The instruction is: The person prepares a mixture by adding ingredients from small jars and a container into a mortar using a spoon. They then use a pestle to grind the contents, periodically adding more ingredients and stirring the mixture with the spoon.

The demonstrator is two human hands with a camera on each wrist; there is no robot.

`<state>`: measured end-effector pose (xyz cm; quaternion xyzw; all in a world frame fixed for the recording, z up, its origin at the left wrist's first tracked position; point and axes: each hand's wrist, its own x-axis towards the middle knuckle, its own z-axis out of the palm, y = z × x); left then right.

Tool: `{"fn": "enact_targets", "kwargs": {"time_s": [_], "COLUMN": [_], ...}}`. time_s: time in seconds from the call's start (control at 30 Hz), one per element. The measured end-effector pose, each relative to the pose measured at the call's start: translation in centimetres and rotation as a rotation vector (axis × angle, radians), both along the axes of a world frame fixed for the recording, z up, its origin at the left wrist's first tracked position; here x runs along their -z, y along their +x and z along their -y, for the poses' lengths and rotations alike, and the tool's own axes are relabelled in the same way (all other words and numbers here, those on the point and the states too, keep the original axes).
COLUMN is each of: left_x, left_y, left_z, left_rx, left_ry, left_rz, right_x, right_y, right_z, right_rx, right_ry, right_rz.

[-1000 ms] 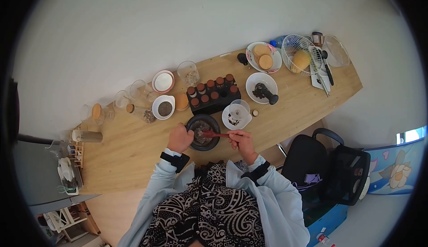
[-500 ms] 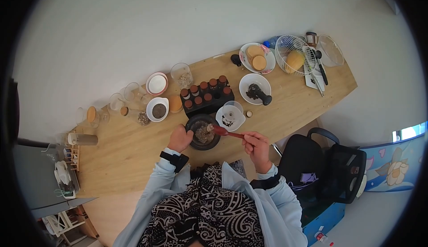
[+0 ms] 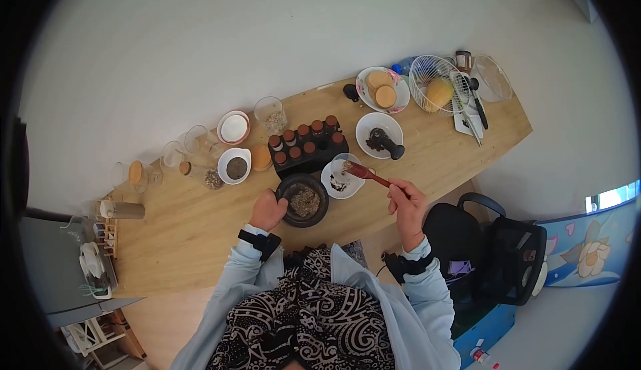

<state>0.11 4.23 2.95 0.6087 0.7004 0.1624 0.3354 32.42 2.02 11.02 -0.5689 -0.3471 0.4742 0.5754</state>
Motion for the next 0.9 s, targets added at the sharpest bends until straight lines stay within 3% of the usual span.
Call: {"fn": "enact_targets", "kwargs": {"time_s": [0.07,0.1,0.17,0.2,0.27,0.37,0.5,0.57,0.6,0.67,0.7,0.77,0.9], "left_x": [0.0,0.0,0.1,0.2,0.1,0.1,-0.1,-0.1,-0.1,-0.4,-0.6,-0.6,-1.2], "left_y": [0.0,0.0,0.0,0.0,0.1,0.1,0.1,0.1,0.2,0.3,0.4,0.6,1.0], "left_z": [0.0,0.0,0.1,0.1,0.1,0.1,0.1,0.1,0.1,0.0,0.0,0.0,0.4], "left_rx": [0.003,0.007,0.005,0.002,-0.001,-0.005,0.005,0.002,0.004,0.013,0.018,0.023,0.043], "left_ry": [-0.001,-0.003,-0.003,-0.002,-0.001,-0.001,-0.001,0.005,0.013,0.011,0.010,0.022,0.047], "left_rz": [-0.004,-0.009,-0.009,-0.009,-0.009,-0.012,-0.023,-0.032,-0.041,-0.041,-0.043,-0.052,-0.093], "right_x": [-0.2,-0.5,-1.2,-0.9,-0.4,-1.0,-2.1,-2.7,-2.5,-2.1,-1.7,-0.3,2.9], "right_y": [-0.7,-1.0,-1.5,-1.4,-1.4,-1.5,-1.5,-2.0,-2.4,-3.7,-4.5,-6.0,-7.9], "right_z": [0.2,0.3,0.4,0.3,0.0,0.7,1.3,1.8,2.0,2.5,2.6,2.4,2.1], "right_rx": [-0.088,-0.088,-0.180,-0.179,-0.242,-0.314,-0.272,-0.280,-0.280,-0.489,-0.487,-0.506,-0.567], "right_ry": [0.172,0.173,0.356,0.355,0.700,0.678,0.737,0.738,0.737,0.430,0.429,0.478,0.413], "right_rz": [0.380,0.380,0.829,0.830,1.175,1.285,1.306,1.064,1.065,0.832,0.833,1.128,1.158]}}
